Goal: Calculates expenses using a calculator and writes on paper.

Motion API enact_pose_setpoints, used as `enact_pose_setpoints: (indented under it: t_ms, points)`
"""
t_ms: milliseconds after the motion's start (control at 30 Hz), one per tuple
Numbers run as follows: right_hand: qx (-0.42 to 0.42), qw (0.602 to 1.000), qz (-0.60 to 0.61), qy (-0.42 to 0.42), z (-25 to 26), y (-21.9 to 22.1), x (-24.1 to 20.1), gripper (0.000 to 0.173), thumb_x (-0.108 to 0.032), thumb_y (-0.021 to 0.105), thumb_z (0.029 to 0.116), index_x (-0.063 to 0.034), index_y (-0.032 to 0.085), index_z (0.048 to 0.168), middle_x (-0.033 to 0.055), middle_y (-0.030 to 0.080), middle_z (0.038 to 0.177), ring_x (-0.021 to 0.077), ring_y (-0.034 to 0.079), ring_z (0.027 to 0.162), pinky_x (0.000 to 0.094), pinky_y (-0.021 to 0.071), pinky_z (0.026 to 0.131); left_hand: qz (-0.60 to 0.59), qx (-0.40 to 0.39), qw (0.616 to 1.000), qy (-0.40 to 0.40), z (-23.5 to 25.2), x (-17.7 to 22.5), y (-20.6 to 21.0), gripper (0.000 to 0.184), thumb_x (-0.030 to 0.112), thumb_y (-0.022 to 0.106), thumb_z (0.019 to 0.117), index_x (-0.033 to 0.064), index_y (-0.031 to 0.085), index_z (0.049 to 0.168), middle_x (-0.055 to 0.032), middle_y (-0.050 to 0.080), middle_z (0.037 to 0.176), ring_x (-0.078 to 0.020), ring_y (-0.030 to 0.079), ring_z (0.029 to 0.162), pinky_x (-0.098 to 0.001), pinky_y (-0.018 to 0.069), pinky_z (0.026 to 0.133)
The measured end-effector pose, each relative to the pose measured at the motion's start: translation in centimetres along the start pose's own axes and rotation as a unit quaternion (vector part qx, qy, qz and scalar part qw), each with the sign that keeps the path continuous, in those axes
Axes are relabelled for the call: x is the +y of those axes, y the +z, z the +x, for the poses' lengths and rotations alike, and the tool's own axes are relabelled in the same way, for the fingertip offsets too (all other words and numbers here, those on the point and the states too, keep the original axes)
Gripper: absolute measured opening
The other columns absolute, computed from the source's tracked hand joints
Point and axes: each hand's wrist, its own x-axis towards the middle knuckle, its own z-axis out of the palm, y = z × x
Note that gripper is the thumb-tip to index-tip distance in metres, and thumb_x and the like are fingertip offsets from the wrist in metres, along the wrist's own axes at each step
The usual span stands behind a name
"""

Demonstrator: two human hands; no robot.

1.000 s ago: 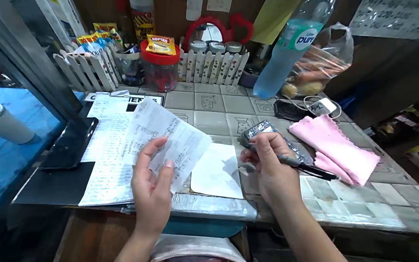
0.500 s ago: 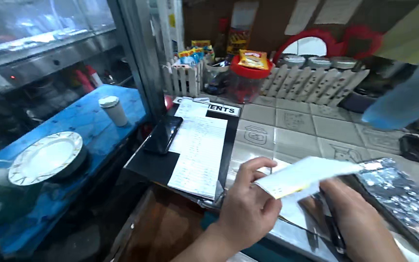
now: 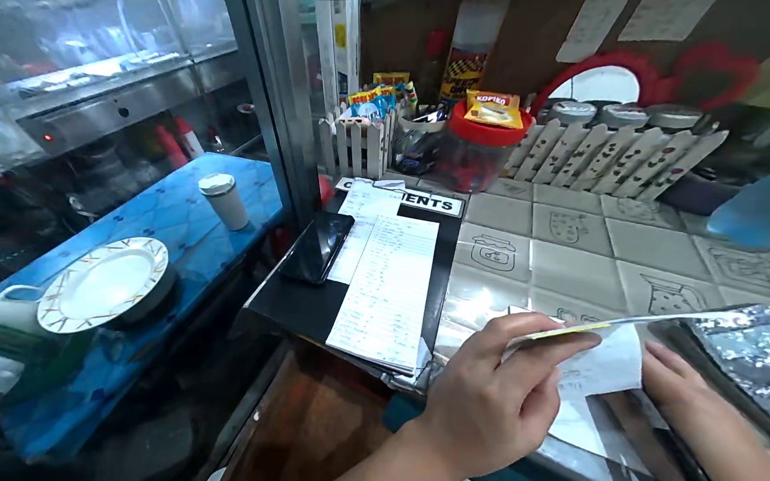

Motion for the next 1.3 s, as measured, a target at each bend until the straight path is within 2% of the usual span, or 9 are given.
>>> enact_pose_setpoints:
  t_ms: [100,200,367,500,633,800,900,1000,1300]
  points:
    - [0.035,0.999,0.014,0.009,-0.4,0.0,0.5,0.039,-0.008,0.052,0.0958,0.008,0.061,0.131,0.0263,0.065,0.129,0.0423,0.06,0.125,0.0646,0.0374,0.112,-0.001,0.003,1.0,0.004,0.0,0.0,0.0,0.032,-0.001,0.065,0.0912,0.0059,0.072,0.122,-0.0113,0.066,0.128,-0.018,0.064,0.116,-0.0289,0.0577,0.093]
    - [0.115,0.991,0.062,-0.001,-0.3,0.3,1.5,0.038,-0.019,0.045,0.1066,0.0083,0.06,0.128,0.0234,0.066,0.119,0.024,0.066,0.106,0.0408,0.0542,0.094,-0.007,0.005,1.0,0.013,0.1,0.0,0.0,0.032,-0.001,0.064,0.0912,0.0048,0.072,0.122,-0.0122,0.066,0.126,-0.0187,0.064,0.118,-0.0288,0.0568,0.096]
    - [0.165,0.959,0.228,-0.026,0.1,0.2,1.0,0.044,-0.036,0.043,0.1094,0.005,0.059,0.112,-0.0019,0.067,0.105,-0.0039,0.063,0.101,0.0201,0.0531,0.095,0.0,-0.012,1.0,-0.026,0.3,0.1,0.0,0.037,0.001,0.066,0.0914,0.0087,0.07,0.127,-0.0128,0.066,0.127,-0.0179,0.066,0.115,-0.0287,0.0579,0.094]
    - [0.128,0.952,0.278,0.0,-0.4,-0.3,0.1,0.018,-0.016,0.06,0.0985,-0.0032,0.054,0.109,-0.008,0.062,0.091,-0.0036,0.06,0.079,0.015,0.0528,0.072,-0.035,-0.076,0.992,-0.093,0.5,0.2,-0.3,0.044,0.005,0.069,0.0921,0.0129,0.066,0.135,-0.013,0.065,0.125,-0.0183,0.069,0.106,-0.0334,0.0615,0.084]
    - [0.118,0.937,0.327,0.015,-0.3,-1.1,-0.5,0.013,-0.003,0.059,0.0924,-0.0108,0.054,0.102,-0.0138,0.063,0.084,-0.0046,0.061,0.072,0.0131,0.0544,0.068,-0.027,-0.107,0.99,-0.086,0.4,0.2,-0.2,0.039,0.01,0.068,0.0924,0.0113,0.069,0.131,-0.0134,0.067,0.124,-0.0208,0.07,0.101,-0.0354,0.0608,0.082]
    - [0.087,0.952,0.293,0.01,-0.5,-1.0,-0.4,0.009,-0.001,0.062,0.0919,-0.0034,0.056,0.098,-0.0082,0.061,0.083,-0.0035,0.059,0.071,0.014,0.0521,0.067,0.038,-0.014,0.997,-0.069,0.2,0.2,-0.3,0.03,0.015,0.069,0.0909,0.0226,0.069,0.12,-0.01,0.043,0.152,-0.0268,0.041,0.142,-0.0471,0.0442,0.11]
    - [0.041,0.977,0.207,-0.006,-0.6,-0.9,0.1,0.016,-0.007,0.063,0.0963,0.0084,0.059,0.099,0.0054,0.062,0.082,0.0016,0.057,0.071,0.0172,0.0497,0.065,0.047,-0.015,0.999,0.011,-0.4,0.1,0.0,0.016,0.009,0.069,0.0899,0.0197,0.078,0.099,-0.0045,0.069,0.117,-0.023,0.057,0.124,-0.0432,0.0437,0.106]
    - [0.025,0.988,0.152,0.0,-0.6,-0.6,0.5,0.022,-0.011,0.062,0.0981,0.0111,0.062,0.101,0.0128,0.063,0.079,0.007,0.057,0.067,0.0219,0.0497,0.061,0.058,-0.096,0.992,0.065,-0.5,0.0,0.4,0.016,0.007,0.065,0.094,0.0142,0.078,0.1,-0.0035,0.074,0.099,-0.019,0.068,0.104,-0.0369,0.0489,0.099]
    - [0.046,0.98,0.191,0.037,0.0,-0.5,0.0,0.046,-0.024,0.039,0.1084,0.0153,0.062,0.099,0.0032,0.057,0.078,-0.003,0.052,0.072,0.0144,0.0458,0.068,0.092,-0.22,0.971,0.014,0.0,-0.3,0.1,0.022,0.019,0.064,0.0971,0.0126,0.076,0.115,-0.0055,0.073,0.118,-0.0209,0.066,0.118,-0.04,0.0423,0.113]
